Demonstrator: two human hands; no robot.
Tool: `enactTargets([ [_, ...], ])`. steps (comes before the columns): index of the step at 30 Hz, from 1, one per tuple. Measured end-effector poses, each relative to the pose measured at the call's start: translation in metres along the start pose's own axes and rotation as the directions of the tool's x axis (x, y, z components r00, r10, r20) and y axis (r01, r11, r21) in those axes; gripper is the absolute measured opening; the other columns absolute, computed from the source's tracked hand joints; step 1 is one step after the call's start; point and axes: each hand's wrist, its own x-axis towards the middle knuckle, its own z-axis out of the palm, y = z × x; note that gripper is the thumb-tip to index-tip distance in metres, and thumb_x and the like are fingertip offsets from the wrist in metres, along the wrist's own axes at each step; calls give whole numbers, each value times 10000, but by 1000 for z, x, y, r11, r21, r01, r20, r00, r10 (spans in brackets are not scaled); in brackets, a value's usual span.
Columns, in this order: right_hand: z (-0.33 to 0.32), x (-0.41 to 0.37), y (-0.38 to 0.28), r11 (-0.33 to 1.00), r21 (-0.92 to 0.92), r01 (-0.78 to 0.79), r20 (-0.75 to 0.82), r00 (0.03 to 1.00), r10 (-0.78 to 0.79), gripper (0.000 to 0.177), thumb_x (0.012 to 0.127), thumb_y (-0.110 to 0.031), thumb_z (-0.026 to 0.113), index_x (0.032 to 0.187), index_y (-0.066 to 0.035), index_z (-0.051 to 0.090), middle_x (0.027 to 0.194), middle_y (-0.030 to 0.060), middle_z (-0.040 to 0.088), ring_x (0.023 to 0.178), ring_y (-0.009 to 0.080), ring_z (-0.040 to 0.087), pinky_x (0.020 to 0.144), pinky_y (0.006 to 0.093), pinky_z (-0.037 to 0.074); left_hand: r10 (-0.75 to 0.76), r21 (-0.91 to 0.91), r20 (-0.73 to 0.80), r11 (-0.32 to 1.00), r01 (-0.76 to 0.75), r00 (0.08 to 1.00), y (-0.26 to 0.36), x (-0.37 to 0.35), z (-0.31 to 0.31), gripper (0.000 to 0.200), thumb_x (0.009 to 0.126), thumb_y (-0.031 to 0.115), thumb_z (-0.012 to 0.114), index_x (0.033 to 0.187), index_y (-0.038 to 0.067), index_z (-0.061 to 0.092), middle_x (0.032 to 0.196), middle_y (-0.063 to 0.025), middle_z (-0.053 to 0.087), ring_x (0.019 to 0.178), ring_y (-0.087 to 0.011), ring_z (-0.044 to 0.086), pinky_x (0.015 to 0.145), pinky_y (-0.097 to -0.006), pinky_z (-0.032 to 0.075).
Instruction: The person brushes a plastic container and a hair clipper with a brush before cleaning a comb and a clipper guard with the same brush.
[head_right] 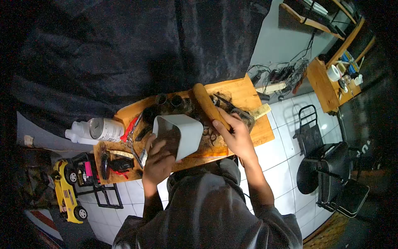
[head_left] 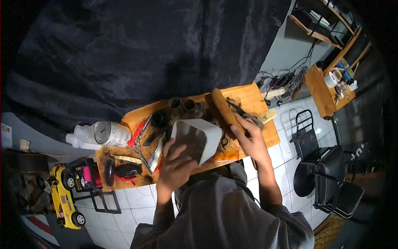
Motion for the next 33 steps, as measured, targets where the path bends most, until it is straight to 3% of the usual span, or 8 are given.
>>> enactTargets([
  [4,-23,-16,-35,762,528,-374,342,916,212,394,945,-143,584,1299,26,544,870,17,582,593,56,496,497,207,390,41,53,114,997,-47,993,5,-3,-7,111,681,94,727,775,142,693,896,-3,694,1095,-183,607,1074,-506,288],
  [8,-30,-9,-40,833,349,-430,549,814,190,406,940,-168,600,1300,15,548,900,63,620,650,78,541,523,205,425,117,-16,131,993,-116,984,9,-3,-19,121,680,68,711,776,139,691,895,-2,693,1046,-182,631,1063,-478,321],
  [15,-37,5,-11,970,-238,57,243,970,2,437,842,-103,683,1238,48,577,874,119,534,848,203,544,737,305,419,-33,53,87,998,28,996,16,-7,-31,109,669,68,733,751,116,679,877,16,690,921,-173,637,956,-376,417],
  [18,-31,2,-31,993,-82,88,130,988,-77,442,807,-129,725,1207,22,612,874,130,552,805,237,571,734,317,445,-168,260,26,953,156,985,11,-29,-1,158,726,88,781,826,78,660,788,-40,681,791,-198,643,715,-282,485],
  [21,-16,-16,-47,966,89,241,101,963,-249,500,779,-142,750,1239,-5,610,900,108,516,834,224,537,767,298,440,-499,-128,-19,861,492,867,20,-21,13,234,852,156,698,1008,-14,659,934,-123,710,856,-283,694,762,-366,534],
  [25,2,-30,-51,966,158,203,245,940,-237,493,792,-228,753,1226,-28,630,917,114,530,871,252,558,799,328,454,-272,-116,-132,959,257,953,23,-3,25,254,932,73,543,1157,-46,546,1080,-182,638,980,-227,636,853,-336,484],
  [28,-5,-22,-39,989,-1,149,163,976,-147,496,793,-212,763,1230,-24,623,918,130,533,842,237,544,769,300,457,-524,-413,79,757,506,848,24,-12,30,266,957,86,510,1182,-56,512,1110,-181,601,1029,-207,585,898,-327,447],
  [33,-6,-15,-35,995,-99,-7,-94,996,-2,506,770,-74,753,1246,-2,600,913,132,534,841,237,549,746,295,455,-492,-656,-57,675,339,869,22,-10,31,379,967,54,468,1311,-31,331,1244,-165,500,1119,-204,507,919,-306,412],
])
